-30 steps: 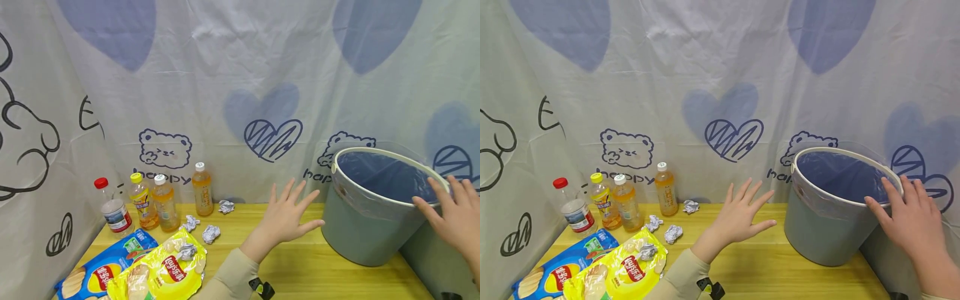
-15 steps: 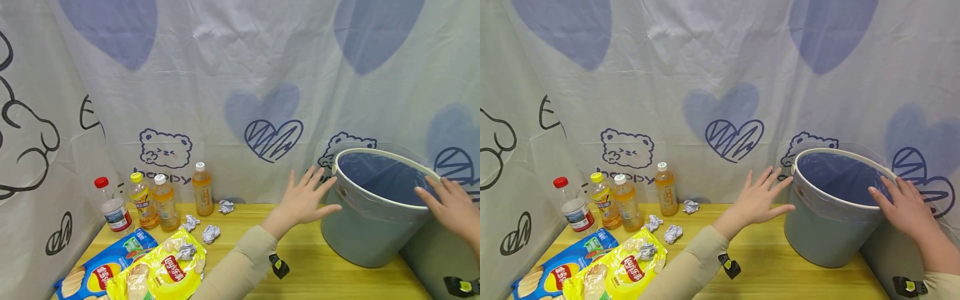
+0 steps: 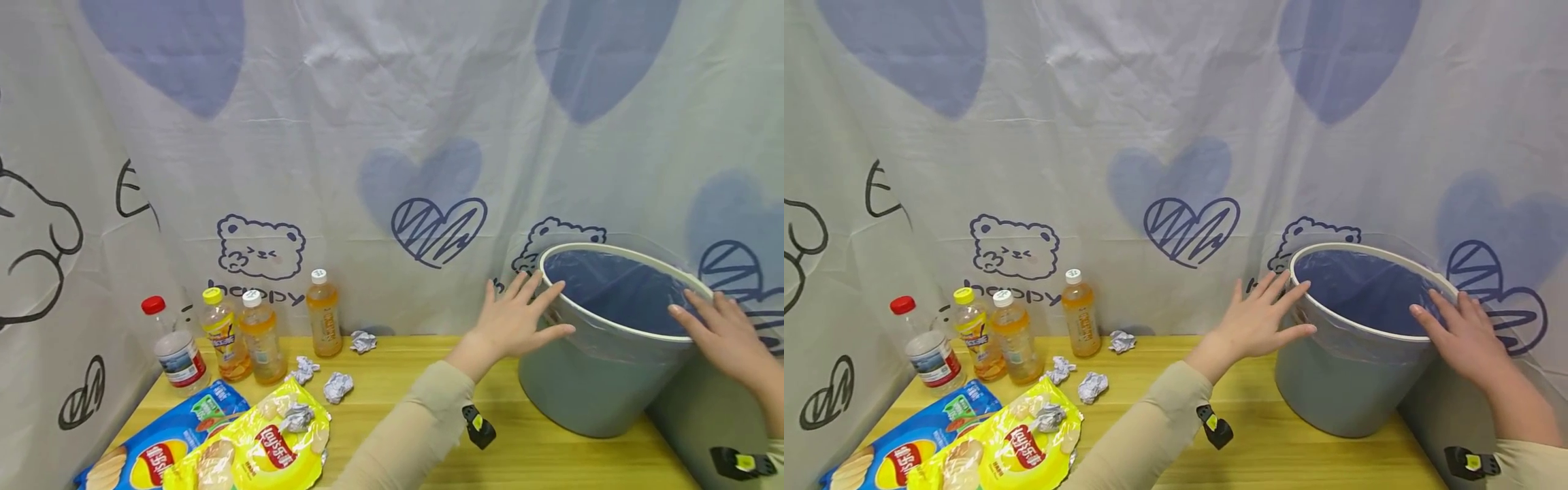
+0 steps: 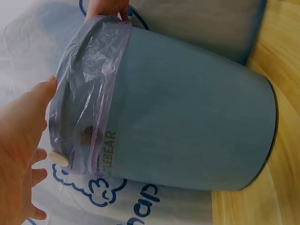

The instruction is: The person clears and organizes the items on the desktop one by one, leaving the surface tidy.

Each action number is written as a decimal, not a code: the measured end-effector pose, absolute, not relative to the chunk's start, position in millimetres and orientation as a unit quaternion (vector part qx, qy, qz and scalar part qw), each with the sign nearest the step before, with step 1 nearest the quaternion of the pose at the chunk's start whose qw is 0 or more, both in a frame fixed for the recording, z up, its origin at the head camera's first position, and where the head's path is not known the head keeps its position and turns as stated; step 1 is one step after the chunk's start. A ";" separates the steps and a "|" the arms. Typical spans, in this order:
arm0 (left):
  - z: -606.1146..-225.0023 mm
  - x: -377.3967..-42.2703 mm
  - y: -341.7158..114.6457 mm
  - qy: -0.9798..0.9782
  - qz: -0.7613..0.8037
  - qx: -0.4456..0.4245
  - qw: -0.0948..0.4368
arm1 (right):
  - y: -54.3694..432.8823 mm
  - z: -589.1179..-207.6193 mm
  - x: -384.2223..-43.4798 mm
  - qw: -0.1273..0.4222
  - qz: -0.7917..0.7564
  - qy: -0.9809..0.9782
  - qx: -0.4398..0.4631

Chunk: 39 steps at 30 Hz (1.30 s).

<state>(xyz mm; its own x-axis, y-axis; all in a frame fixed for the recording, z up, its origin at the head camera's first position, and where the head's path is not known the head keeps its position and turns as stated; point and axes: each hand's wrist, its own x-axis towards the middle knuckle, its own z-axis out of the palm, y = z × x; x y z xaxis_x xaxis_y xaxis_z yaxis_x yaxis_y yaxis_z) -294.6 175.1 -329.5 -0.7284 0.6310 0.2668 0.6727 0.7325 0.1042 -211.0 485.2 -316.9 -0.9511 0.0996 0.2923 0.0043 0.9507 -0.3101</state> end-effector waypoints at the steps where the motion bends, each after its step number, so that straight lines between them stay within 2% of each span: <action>1: -329.5 -294.6 176.6 -0.924 -0.100 -0.353 0.104 | 484.9 -316.9 -211.0 0.153 0.156 -0.975 -0.026; 18: -341.6 -289.4 171.6 -0.917 -0.134 -0.356 0.120 | 479.0 -307.9 -213.3 0.098 0.159 -0.982 -0.027; 33: -337.2 -271.7 143.5 -0.916 -0.116 -0.348 0.165 | 460.6 -304.4 -211.0 0.086 0.150 -0.985 0.006; 39: -334.2 -263.9 130.8 -0.916 -0.114 -0.342 0.174 | 456.8 -305.8 -215.9 0.058 0.173 -0.983 0.028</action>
<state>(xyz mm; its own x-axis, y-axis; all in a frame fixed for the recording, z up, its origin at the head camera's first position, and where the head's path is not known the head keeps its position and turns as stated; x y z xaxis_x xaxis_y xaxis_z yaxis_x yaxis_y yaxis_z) -263.9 130.8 -334.2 -0.7055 0.5874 0.3965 0.6668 0.7397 0.0908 -215.9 456.8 -305.8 -0.9916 -0.0349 0.1242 -0.0752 0.9385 -0.3370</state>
